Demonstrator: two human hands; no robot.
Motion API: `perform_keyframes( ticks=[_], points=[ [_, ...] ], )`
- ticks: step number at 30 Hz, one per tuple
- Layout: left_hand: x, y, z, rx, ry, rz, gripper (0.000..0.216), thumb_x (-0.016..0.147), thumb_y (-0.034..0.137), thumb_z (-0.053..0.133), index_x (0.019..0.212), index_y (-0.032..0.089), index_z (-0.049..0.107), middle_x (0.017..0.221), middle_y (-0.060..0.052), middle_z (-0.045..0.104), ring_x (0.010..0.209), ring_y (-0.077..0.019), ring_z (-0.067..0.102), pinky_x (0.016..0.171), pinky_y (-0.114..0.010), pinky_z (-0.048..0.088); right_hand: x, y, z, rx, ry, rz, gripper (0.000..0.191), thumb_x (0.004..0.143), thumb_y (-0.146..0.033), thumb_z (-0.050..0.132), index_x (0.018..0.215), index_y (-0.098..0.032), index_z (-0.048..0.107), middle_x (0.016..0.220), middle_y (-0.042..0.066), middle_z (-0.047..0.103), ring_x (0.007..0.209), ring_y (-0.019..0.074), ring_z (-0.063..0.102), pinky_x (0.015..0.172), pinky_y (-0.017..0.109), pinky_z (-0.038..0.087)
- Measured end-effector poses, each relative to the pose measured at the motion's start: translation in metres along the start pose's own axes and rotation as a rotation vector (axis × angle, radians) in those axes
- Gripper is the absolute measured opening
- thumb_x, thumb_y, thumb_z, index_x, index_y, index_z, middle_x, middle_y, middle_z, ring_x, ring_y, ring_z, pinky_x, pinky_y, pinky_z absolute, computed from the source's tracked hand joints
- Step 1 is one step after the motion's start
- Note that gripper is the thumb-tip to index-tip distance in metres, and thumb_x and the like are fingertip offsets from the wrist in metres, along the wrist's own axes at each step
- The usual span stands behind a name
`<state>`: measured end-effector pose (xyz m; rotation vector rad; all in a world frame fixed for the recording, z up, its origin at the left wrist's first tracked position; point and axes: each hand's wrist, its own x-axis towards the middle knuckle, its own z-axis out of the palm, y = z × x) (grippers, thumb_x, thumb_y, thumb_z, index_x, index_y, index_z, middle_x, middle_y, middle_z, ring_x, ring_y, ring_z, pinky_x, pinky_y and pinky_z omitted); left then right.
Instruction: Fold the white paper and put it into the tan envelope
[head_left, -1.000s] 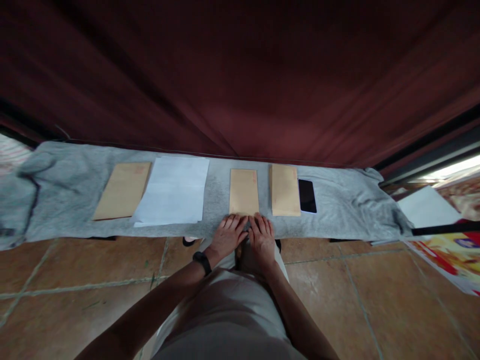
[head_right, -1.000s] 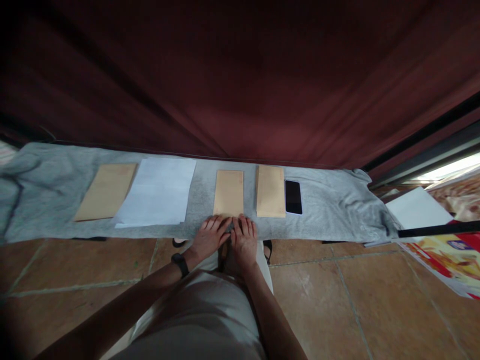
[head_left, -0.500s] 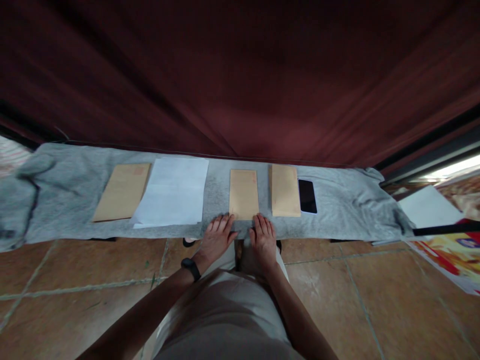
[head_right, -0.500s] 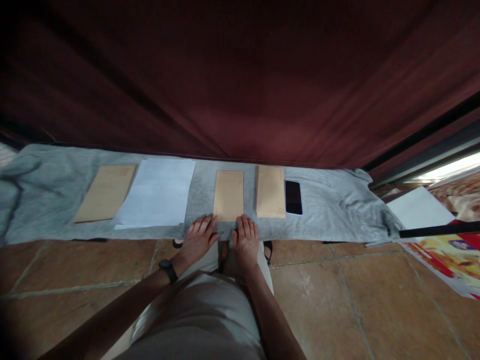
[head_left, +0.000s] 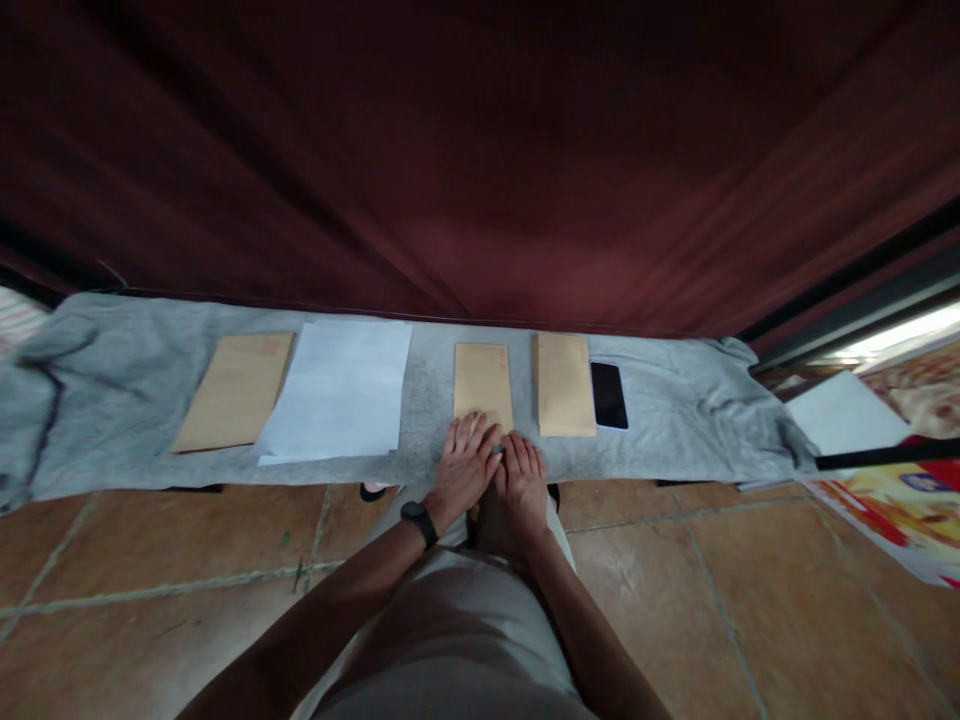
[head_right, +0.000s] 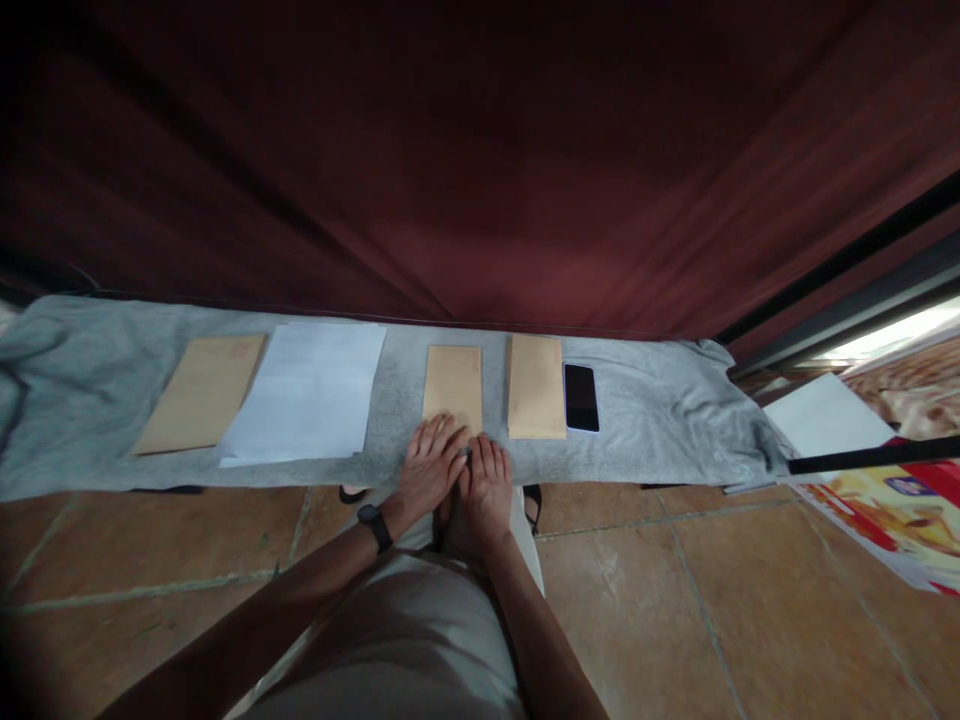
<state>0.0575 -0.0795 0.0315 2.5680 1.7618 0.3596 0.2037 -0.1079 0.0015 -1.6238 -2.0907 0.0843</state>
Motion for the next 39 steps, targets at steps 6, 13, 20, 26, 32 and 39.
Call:
perform_keyframes(
  ticks=[6,13,20,26,32,39],
  points=[
    [-0.006,-0.013,-0.002,0.030,0.017,-0.022,0.059,0.102,0.041,0.043,0.156,0.015,0.040,0.166,-0.011,0.032,0.155,-0.0333,0.022,0.125,-0.057,0.021,0.000,0.000,-0.001,0.017,-0.007,0.007,0.047,0.105,-0.027,0.043,0.149,-0.012,0.047,0.150,0.015,0.054,0.142,0.0270,0.045,0.119,0.051,0.034],
    [-0.027,-0.026,-0.007,0.061,0.012,-0.051,0.068,0.102,0.045,0.043,0.158,0.007,0.034,0.165,-0.016,0.031,0.156,-0.0337,0.019,0.125,-0.056,0.022,-0.001,-0.001,-0.001,0.030,-0.010,0.017,0.049,0.104,-0.027,0.043,0.151,-0.013,0.046,0.151,0.016,0.053,0.143,0.0272,0.044,0.119,0.051,0.032],
    [-0.033,-0.022,-0.004,0.016,-0.018,0.094,0.058,0.103,0.045,0.044,0.154,0.017,0.043,0.164,-0.008,0.035,0.155,-0.0276,0.025,0.127,-0.050,0.022,-0.001,0.001,0.000,0.020,-0.015,0.010,0.049,0.105,-0.027,0.042,0.151,-0.012,0.046,0.152,0.015,0.052,0.144,0.0270,0.042,0.119,0.050,0.032],
    [-0.033,-0.022,0.005,-0.019,-0.057,0.167,0.062,0.103,0.045,0.045,0.155,0.012,0.040,0.163,-0.011,0.037,0.154,-0.0237,0.028,0.127,-0.041,0.024,0.002,0.005,-0.004,0.020,-0.070,-0.053,0.048,0.107,-0.028,0.036,0.151,-0.014,0.046,0.154,0.013,0.050,0.146,0.0256,0.040,0.122,0.050,0.028],
    [-0.029,-0.021,0.005,-0.004,-0.075,0.224,0.067,0.101,0.045,0.049,0.155,0.006,0.037,0.163,-0.017,0.035,0.155,-0.0261,0.026,0.127,-0.042,0.022,0.013,0.005,-0.003,0.067,-0.150,-0.101,0.047,0.108,-0.030,0.030,0.148,-0.014,0.050,0.154,0.013,0.051,0.146,0.0225,0.041,0.122,0.049,0.028],
    [-0.027,-0.017,0.007,0.046,-0.081,0.231,0.064,0.100,0.051,0.049,0.150,0.011,0.046,0.162,-0.014,0.038,0.153,-0.0274,0.029,0.126,-0.046,0.022,0.030,0.006,0.006,0.066,-0.115,-0.094,0.049,0.108,-0.031,0.027,0.146,-0.012,0.053,0.150,0.015,0.055,0.144,0.0231,0.044,0.119,0.048,0.033]
  ],
)
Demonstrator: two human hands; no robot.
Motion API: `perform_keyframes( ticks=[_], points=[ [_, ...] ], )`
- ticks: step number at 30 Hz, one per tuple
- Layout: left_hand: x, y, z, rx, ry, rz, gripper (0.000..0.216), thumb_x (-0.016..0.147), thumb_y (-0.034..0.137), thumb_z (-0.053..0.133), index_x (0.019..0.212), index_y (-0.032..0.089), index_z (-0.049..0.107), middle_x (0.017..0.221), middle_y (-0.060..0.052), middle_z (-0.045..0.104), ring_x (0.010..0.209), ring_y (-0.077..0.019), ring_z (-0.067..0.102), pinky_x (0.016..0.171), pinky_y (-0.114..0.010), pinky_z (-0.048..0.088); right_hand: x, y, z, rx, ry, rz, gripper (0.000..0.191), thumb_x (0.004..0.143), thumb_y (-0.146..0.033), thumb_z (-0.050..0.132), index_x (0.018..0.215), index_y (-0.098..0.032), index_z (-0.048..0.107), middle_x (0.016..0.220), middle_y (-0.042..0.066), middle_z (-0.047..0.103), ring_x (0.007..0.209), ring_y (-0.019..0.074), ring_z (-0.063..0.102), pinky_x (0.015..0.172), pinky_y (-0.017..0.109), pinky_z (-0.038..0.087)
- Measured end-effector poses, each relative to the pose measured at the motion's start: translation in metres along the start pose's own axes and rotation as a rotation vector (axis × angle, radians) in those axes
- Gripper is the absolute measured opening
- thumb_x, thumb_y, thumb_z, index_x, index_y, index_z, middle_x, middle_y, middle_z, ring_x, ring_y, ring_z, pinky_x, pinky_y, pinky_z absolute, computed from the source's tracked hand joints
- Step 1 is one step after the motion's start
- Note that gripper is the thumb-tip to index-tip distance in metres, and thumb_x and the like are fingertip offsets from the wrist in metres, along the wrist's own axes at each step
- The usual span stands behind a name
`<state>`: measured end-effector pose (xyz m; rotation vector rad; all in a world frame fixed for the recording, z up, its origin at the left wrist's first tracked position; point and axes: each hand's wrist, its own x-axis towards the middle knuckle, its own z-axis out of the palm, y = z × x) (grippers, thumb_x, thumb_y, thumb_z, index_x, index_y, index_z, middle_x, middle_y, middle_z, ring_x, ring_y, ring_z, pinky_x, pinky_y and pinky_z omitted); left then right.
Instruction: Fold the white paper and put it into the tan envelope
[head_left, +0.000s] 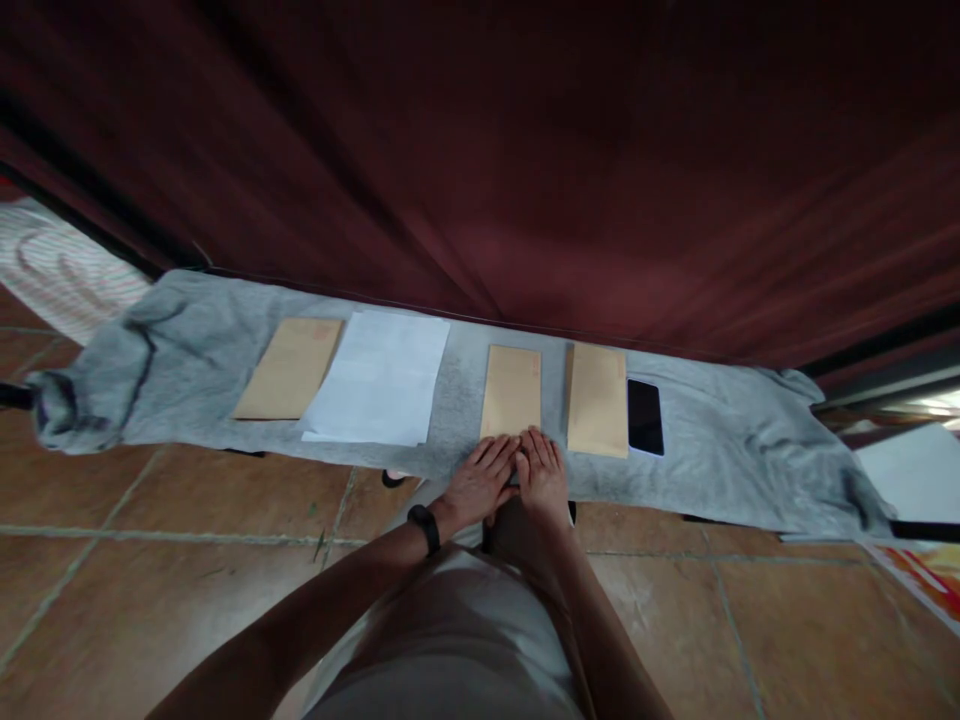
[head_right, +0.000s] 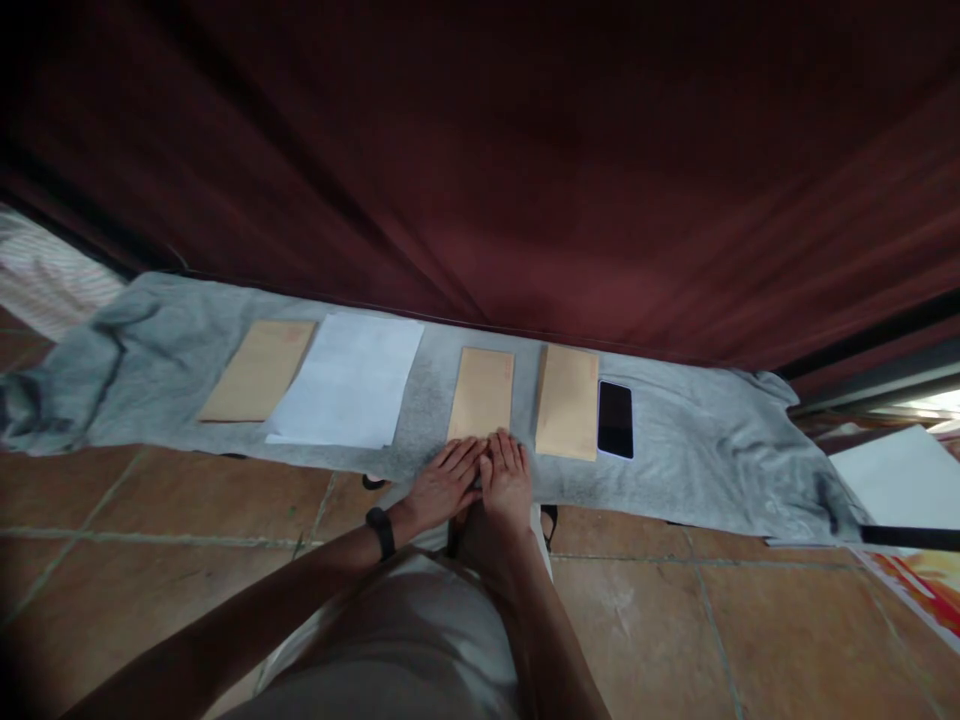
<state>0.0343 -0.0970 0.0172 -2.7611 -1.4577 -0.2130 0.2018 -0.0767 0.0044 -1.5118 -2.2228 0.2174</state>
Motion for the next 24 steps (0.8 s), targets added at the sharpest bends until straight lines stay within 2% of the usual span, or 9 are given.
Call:
perform_keyframes(
  ticks=[5,9,24],
  points=[
    [0.000,-0.001,0.003,0.004,0.026,-0.009,0.064,0.101,0.053,0.047,0.149,0.011,0.047,0.157,-0.015,0.046,0.151,-0.0274,0.034,0.125,-0.045,0.023,0.022,0.006,0.004,-0.014,0.029,0.017,0.051,0.109,-0.036,0.029,0.146,-0.010,0.052,0.151,0.018,0.052,0.144,0.0253,0.044,0.118,0.048,0.035],
    [0.000,-0.001,0.006,-0.004,0.039,-0.012,0.063,0.101,0.052,0.047,0.151,0.014,0.046,0.155,-0.014,0.049,0.150,-0.0266,0.036,0.125,-0.045,0.025,0.044,0.012,0.006,-0.033,0.040,0.005,0.050,0.108,-0.033,0.031,0.146,-0.009,0.051,0.151,0.019,0.053,0.144,0.0259,0.044,0.116,0.048,0.037],
    [0.003,-0.003,0.009,0.014,0.085,-0.006,0.060,0.104,0.053,0.039,0.151,0.017,0.047,0.160,-0.008,0.043,0.150,-0.0256,0.035,0.124,-0.043,0.027,0.141,0.035,0.024,-0.062,0.077,0.080,0.044,0.104,-0.025,0.038,0.140,-0.007,0.055,0.148,0.020,0.055,0.139,0.0264,0.049,0.115,0.044,0.037]
  ],
)
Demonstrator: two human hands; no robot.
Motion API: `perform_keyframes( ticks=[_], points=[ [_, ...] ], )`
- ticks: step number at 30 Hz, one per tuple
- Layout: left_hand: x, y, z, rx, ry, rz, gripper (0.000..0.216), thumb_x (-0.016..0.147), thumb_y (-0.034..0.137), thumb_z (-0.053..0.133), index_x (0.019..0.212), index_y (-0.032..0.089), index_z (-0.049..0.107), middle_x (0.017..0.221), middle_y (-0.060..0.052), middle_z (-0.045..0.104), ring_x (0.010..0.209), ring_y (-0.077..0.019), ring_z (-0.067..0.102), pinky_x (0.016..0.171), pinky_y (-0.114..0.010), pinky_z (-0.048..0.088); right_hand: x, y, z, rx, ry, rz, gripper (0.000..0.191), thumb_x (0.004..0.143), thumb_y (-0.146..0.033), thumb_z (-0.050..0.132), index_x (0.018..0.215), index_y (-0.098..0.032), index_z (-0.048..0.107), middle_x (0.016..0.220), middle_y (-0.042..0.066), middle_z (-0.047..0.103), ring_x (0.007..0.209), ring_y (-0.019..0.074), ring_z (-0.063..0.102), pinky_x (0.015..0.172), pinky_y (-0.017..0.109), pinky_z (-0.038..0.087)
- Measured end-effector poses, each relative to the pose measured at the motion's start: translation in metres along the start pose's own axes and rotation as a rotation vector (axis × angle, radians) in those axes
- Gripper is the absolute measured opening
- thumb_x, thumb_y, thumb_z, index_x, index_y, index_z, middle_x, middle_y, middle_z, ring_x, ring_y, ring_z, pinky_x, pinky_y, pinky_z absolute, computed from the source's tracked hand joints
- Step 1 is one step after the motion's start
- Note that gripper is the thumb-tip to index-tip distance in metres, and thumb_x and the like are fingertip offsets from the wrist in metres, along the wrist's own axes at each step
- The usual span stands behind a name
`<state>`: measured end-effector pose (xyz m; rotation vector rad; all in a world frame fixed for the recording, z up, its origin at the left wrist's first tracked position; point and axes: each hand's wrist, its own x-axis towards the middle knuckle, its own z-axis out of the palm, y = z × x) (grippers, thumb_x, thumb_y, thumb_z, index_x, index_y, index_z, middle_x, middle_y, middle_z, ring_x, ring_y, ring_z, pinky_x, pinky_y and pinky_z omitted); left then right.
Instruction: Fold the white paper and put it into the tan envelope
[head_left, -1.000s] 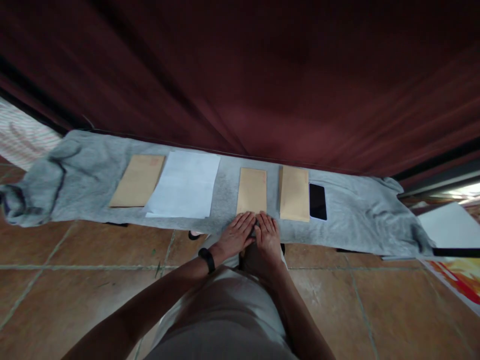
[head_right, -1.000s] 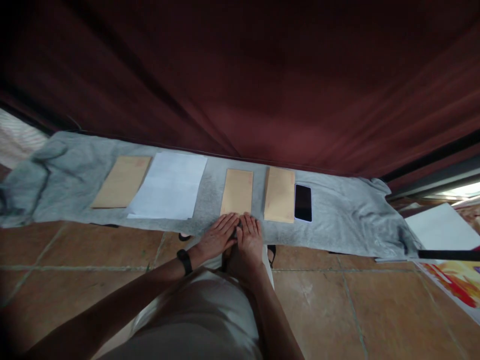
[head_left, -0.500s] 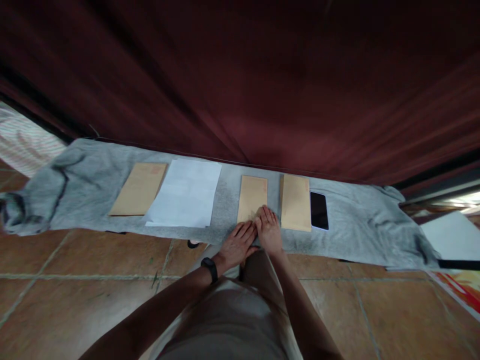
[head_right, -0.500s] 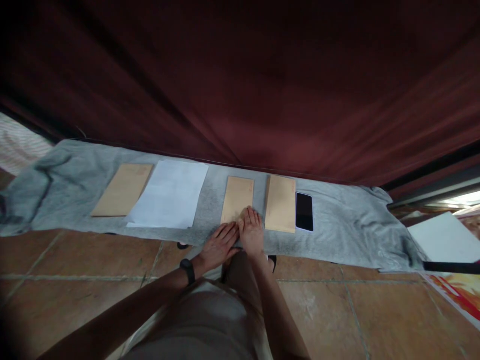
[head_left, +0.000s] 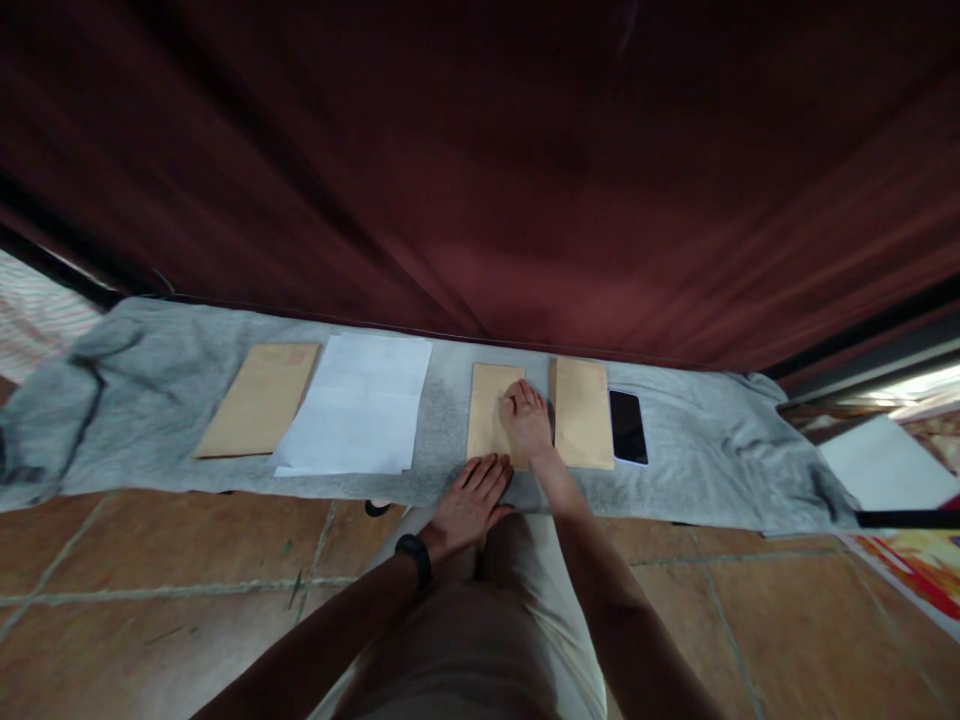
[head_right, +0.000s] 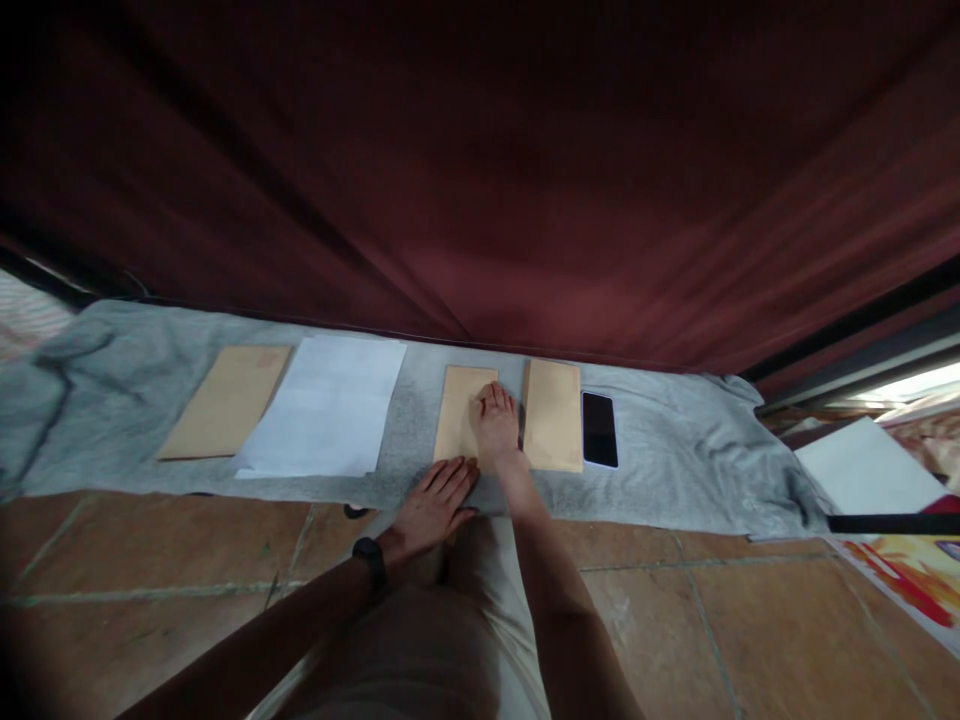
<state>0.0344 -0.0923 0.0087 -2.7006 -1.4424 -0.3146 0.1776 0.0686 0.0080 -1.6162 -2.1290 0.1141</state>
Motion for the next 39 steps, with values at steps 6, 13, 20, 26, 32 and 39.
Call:
perform_keyframes(
  ticks=[6,13,20,26,32,39],
  points=[
    [0.000,-0.001,0.001,0.003,0.004,-0.003,0.062,0.103,0.055,0.039,0.152,0.018,0.045,0.163,-0.007,0.039,0.150,-0.0260,0.036,0.124,-0.043,0.027,0.019,0.001,-0.003,-0.013,-0.024,0.011,0.043,0.103,-0.024,0.039,0.138,-0.005,0.057,0.144,0.021,0.059,0.136,0.0259,0.051,0.115,0.042,0.037],
    [0.000,0.000,0.000,-0.012,-0.012,-0.014,0.059,0.104,0.051,0.042,0.149,0.015,0.049,0.156,-0.010,0.049,0.148,-0.0260,0.039,0.125,-0.044,0.025,-0.057,-0.006,-0.014,0.060,-0.027,-0.089,0.048,0.105,-0.028,0.036,0.146,-0.007,0.049,0.152,0.020,0.051,0.144,0.0264,0.043,0.117,0.047,0.037],
    [0.000,0.003,-0.002,-0.010,-0.046,0.007,0.060,0.103,0.047,0.045,0.150,0.010,0.048,0.159,-0.013,0.043,0.151,-0.0273,0.035,0.126,-0.046,0.023,-0.151,-0.013,-0.036,0.076,-0.107,-0.147,0.048,0.107,-0.029,0.033,0.152,-0.015,0.046,0.155,0.012,0.049,0.146,0.0257,0.042,0.121,0.049,0.032],
    [-0.001,0.005,-0.003,0.016,-0.083,0.027,0.068,0.100,0.045,0.051,0.155,0.007,0.039,0.164,-0.016,0.033,0.154,-0.0294,0.028,0.127,-0.047,0.021,-0.166,-0.013,-0.040,0.037,-0.105,-0.161,0.050,0.107,-0.027,0.035,0.154,-0.013,0.041,0.157,0.013,0.047,0.148,0.0258,0.039,0.121,0.049,0.032],
    [-0.005,0.001,-0.002,0.000,-0.062,0.037,0.073,0.099,0.047,0.053,0.155,0.004,0.037,0.163,-0.020,0.032,0.154,-0.0298,0.026,0.128,-0.045,0.021,-0.167,-0.013,-0.042,0.022,-0.107,-0.151,0.049,0.106,-0.027,0.036,0.153,-0.013,0.043,0.157,0.014,0.047,0.148,0.0262,0.039,0.121,0.050,0.032],
    [-0.014,-0.004,-0.007,-0.010,-0.061,0.006,0.070,0.101,0.049,0.048,0.153,0.003,0.039,0.161,-0.022,0.034,0.154,-0.0308,0.026,0.127,-0.046,0.023,-0.173,-0.013,-0.047,0.015,-0.090,-0.125,0.049,0.107,-0.029,0.035,0.154,-0.013,0.042,0.156,0.015,0.048,0.146,0.0249,0.042,0.121,0.050,0.032]
  ],
)
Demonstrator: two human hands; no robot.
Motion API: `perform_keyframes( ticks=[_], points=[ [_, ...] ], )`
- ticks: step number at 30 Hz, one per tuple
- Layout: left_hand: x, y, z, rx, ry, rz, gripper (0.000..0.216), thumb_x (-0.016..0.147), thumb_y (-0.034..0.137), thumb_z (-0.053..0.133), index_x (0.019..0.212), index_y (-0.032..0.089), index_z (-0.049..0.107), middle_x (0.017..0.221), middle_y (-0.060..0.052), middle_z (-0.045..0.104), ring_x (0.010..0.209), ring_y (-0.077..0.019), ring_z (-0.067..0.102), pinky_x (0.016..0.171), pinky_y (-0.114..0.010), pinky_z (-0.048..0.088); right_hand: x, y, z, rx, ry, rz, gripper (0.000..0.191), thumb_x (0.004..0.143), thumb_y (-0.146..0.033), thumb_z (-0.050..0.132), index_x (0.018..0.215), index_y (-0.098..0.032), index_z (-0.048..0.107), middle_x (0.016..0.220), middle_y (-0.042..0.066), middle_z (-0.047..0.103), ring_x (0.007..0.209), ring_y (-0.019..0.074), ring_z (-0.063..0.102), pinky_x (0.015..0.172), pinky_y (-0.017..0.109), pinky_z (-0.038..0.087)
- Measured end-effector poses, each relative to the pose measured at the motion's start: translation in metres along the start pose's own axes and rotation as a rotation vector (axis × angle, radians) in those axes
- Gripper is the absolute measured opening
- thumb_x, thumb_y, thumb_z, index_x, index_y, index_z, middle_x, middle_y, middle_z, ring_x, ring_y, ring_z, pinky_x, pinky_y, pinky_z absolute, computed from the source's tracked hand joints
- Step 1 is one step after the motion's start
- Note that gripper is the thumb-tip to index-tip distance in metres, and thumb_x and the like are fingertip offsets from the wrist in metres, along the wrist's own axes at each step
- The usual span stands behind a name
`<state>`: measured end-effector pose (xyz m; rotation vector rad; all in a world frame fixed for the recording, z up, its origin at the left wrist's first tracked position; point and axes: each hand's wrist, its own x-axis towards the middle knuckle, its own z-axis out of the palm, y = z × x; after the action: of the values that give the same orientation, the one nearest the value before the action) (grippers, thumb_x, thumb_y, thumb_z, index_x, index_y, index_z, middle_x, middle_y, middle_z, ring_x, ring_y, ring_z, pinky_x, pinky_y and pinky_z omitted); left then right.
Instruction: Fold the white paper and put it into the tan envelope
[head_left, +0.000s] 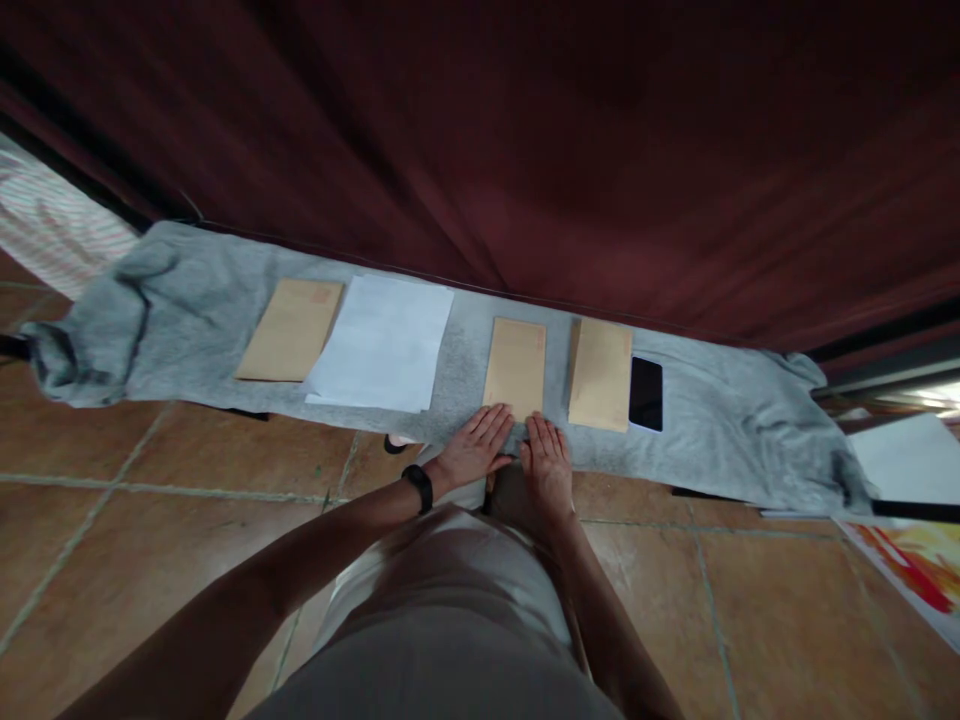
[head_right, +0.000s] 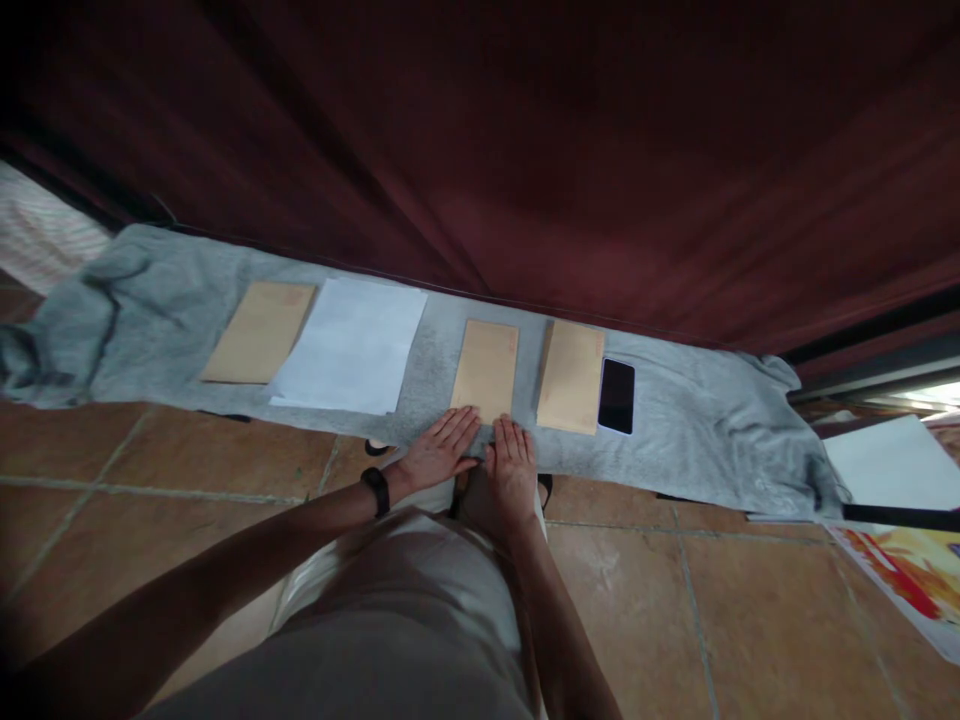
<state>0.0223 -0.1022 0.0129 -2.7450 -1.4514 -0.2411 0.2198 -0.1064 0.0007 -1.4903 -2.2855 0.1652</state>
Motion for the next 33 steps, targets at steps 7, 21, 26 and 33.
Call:
perform_keyframes(
  ticks=[7,21,26,33],
  points=[
    [-0.009,-0.007,-0.012,0.012,-0.012,-0.031,0.071,0.102,0.049,0.047,0.153,0.001,0.039,0.161,-0.023,0.034,0.153,-0.0310,0.028,0.126,-0.046,0.025,-0.001,0.001,0.000,0.001,0.024,0.000,0.050,0.108,-0.031,0.032,0.154,-0.013,0.041,0.154,0.015,0.050,0.145,0.0246,0.042,0.121,0.050,0.031],
    [-0.028,-0.026,-0.005,0.003,0.017,-0.092,0.066,0.101,0.046,0.048,0.151,0.003,0.042,0.158,-0.023,0.041,0.152,-0.0318,0.031,0.126,-0.047,0.027,-0.004,-0.001,0.000,-0.009,0.052,0.034,0.049,0.106,-0.029,0.036,0.153,-0.014,0.043,0.151,0.015,0.053,0.142,0.0244,0.045,0.120,0.049,0.030],
    [-0.023,-0.023,-0.007,-0.056,0.078,-0.119,0.064,0.099,0.046,0.052,0.148,0.003,0.048,0.154,-0.024,0.046,0.150,-0.0325,0.036,0.124,-0.048,0.030,0.001,-0.004,-0.003,0.055,0.072,0.107,0.046,0.104,-0.025,0.039,0.148,-0.017,0.049,0.145,0.014,0.058,0.134,0.0258,0.050,0.113,0.047,0.037],
    [0.003,-0.014,-0.014,-0.098,0.152,-0.228,0.039,0.101,0.030,0.047,0.132,0.011,0.061,0.137,-0.019,0.064,0.132,-0.0295,0.056,0.112,-0.045,0.042,0.025,-0.010,-0.003,0.112,0.152,0.352,0.037,0.097,-0.028,0.047,0.129,-0.015,0.062,0.126,0.018,0.062,0.116,0.0321,0.055,0.100,0.049,0.044]
  ],
)
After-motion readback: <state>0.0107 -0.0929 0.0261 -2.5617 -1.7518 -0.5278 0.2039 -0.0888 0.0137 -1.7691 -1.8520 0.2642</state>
